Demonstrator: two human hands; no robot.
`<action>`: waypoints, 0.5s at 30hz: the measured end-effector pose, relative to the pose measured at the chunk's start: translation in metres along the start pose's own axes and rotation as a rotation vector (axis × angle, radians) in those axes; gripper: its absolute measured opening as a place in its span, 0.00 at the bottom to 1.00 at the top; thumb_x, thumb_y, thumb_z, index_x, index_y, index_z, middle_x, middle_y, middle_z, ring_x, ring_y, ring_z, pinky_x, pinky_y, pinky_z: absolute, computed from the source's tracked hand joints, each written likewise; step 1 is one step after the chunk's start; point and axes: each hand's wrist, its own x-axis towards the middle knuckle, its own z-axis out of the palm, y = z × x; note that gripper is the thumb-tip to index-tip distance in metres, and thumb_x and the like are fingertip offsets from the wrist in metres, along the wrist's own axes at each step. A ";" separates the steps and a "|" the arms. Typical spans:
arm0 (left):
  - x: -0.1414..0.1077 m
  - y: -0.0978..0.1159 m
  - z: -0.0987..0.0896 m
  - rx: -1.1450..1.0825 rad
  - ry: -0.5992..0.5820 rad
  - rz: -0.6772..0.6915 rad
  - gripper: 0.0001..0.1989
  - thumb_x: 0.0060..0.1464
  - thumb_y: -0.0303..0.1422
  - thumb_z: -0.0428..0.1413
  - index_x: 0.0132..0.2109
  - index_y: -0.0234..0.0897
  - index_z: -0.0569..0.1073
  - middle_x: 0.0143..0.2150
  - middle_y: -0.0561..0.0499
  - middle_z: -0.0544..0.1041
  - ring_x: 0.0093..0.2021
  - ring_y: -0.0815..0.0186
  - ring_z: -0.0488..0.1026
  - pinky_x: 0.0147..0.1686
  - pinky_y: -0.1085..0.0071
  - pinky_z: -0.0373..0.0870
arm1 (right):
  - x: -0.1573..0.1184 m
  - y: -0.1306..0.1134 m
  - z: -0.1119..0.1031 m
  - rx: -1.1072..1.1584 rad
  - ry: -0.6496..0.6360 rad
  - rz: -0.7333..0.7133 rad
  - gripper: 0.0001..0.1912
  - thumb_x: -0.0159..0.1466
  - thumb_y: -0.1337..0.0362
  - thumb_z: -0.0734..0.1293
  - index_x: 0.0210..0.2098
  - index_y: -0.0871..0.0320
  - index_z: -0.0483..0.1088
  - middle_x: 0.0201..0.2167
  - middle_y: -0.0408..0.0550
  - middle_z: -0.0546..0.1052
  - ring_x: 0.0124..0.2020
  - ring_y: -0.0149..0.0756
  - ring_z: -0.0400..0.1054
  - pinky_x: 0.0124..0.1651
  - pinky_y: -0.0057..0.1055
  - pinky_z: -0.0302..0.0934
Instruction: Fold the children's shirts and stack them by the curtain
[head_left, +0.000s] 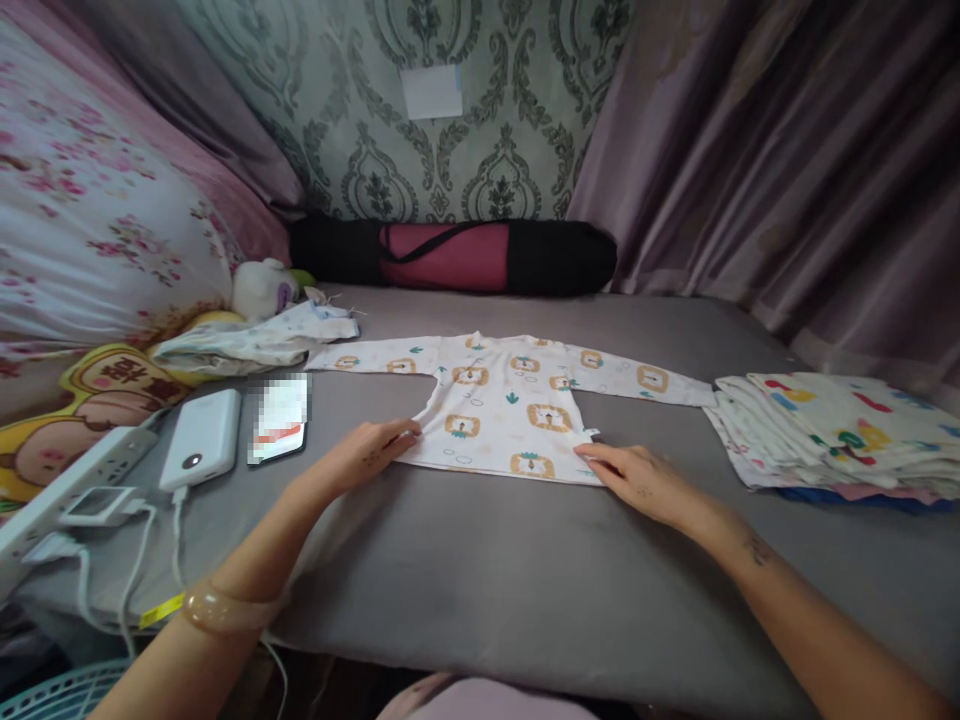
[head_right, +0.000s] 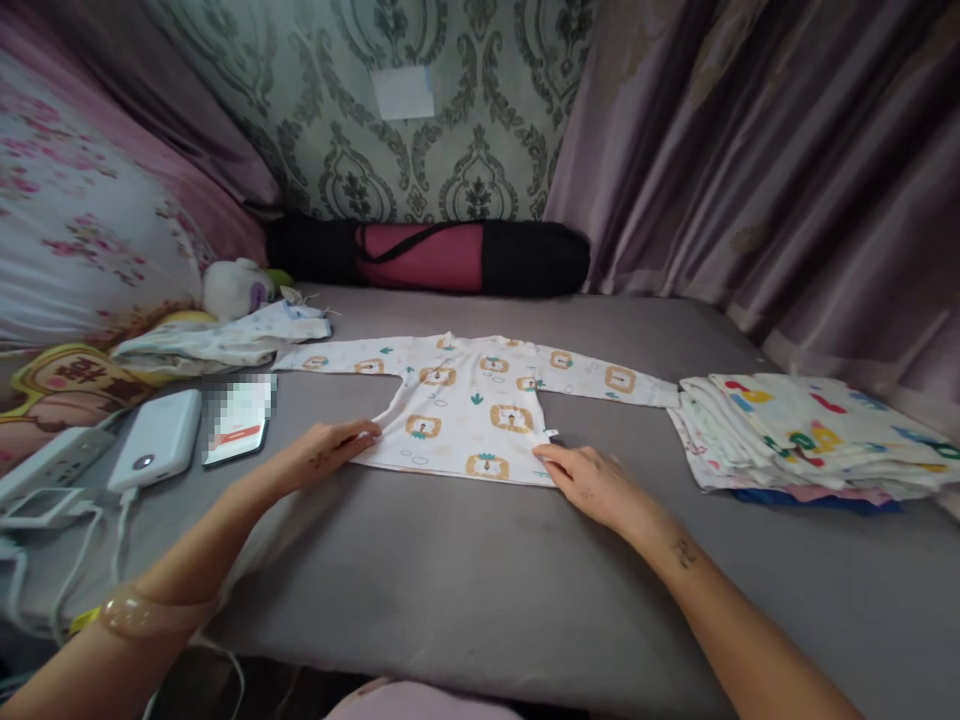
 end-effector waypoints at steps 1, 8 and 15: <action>-0.001 -0.002 -0.002 0.006 -0.019 0.003 0.21 0.62 0.46 0.41 0.50 0.43 0.72 0.28 0.52 0.74 0.28 0.66 0.69 0.30 0.74 0.60 | -0.002 -0.001 -0.002 -0.027 -0.010 0.023 0.19 0.68 0.57 0.57 0.57 0.41 0.68 0.50 0.48 0.76 0.46 0.45 0.72 0.48 0.39 0.60; 0.024 0.022 -0.018 0.267 0.012 0.077 0.18 0.63 0.41 0.44 0.41 0.39 0.75 0.37 0.46 0.74 0.33 0.63 0.71 0.32 0.70 0.63 | 0.013 -0.034 -0.033 -0.181 -0.087 0.016 0.17 0.68 0.60 0.55 0.46 0.50 0.75 0.40 0.53 0.78 0.44 0.47 0.71 0.46 0.41 0.59; 0.116 0.072 0.041 0.321 0.220 0.365 0.17 0.65 0.36 0.42 0.54 0.33 0.68 0.57 0.39 0.69 0.61 0.56 0.62 0.59 0.58 0.58 | 0.127 -0.078 -0.001 -0.045 0.247 -0.129 0.25 0.70 0.62 0.50 0.64 0.61 0.57 0.66 0.55 0.58 0.66 0.43 0.50 0.65 0.41 0.43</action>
